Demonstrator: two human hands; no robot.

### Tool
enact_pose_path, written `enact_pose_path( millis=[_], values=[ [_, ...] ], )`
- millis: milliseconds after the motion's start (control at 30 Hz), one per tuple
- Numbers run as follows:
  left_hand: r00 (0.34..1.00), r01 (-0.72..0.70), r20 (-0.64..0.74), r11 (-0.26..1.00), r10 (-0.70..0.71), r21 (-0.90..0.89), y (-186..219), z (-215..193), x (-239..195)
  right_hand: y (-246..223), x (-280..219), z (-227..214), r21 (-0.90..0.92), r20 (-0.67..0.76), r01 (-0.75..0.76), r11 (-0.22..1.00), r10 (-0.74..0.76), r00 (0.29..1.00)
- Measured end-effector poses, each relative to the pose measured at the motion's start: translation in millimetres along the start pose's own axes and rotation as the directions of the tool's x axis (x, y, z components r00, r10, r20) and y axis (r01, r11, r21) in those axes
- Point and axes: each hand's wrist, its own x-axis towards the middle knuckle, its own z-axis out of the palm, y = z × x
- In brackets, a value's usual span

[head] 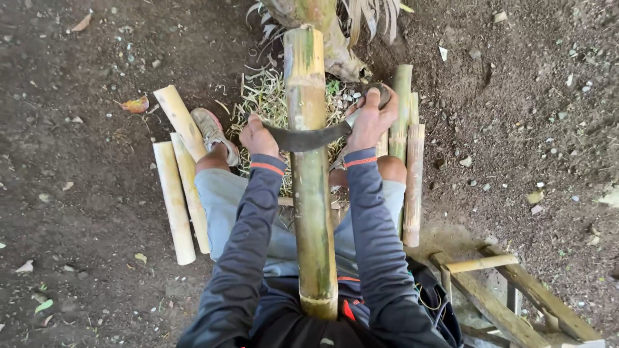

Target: Scraping and shaping bamboo stalks using a curved knife.

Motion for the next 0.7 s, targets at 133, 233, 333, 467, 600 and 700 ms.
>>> enact_pose_path(
  millis=[133,233,333,467,600,700],
  values=[
    [0.997,-0.081,0.009,0.991,0.081,0.103,-41.7,-3.0,32.0,-16.8,-8.5,18.2,-0.075,-0.023,0.045,0.996,-0.046,0.999],
    [0.999,-0.028,-0.025,0.995,0.030,0.095,-50.4,12.2,56.9,-10.3,3.5,31.2,-0.064,-0.013,0.102,0.993,-0.103,0.995],
    [0.988,0.099,-0.128,0.986,-0.082,0.137,-18.6,39.6,72.5,9.2,32.7,50.1,-0.081,-0.010,0.070,0.994,-0.071,0.997],
    [0.972,0.232,-0.068,0.967,-0.226,0.108,19.7,65.2,74.3,22.6,55.5,64.9,-0.089,-0.081,0.111,0.990,-0.118,0.990],
    [0.998,-0.052,0.042,0.976,0.044,0.210,-85.1,12.5,94.6,-1.9,19.2,39.4,-0.129,-0.021,0.103,0.986,-0.107,0.994],
    [0.993,-0.120,0.001,0.974,0.122,0.190,-116.3,-21.6,70.3,-14.5,-10.7,16.5,-0.198,-0.011,0.120,0.973,-0.125,0.992]
  ],
)
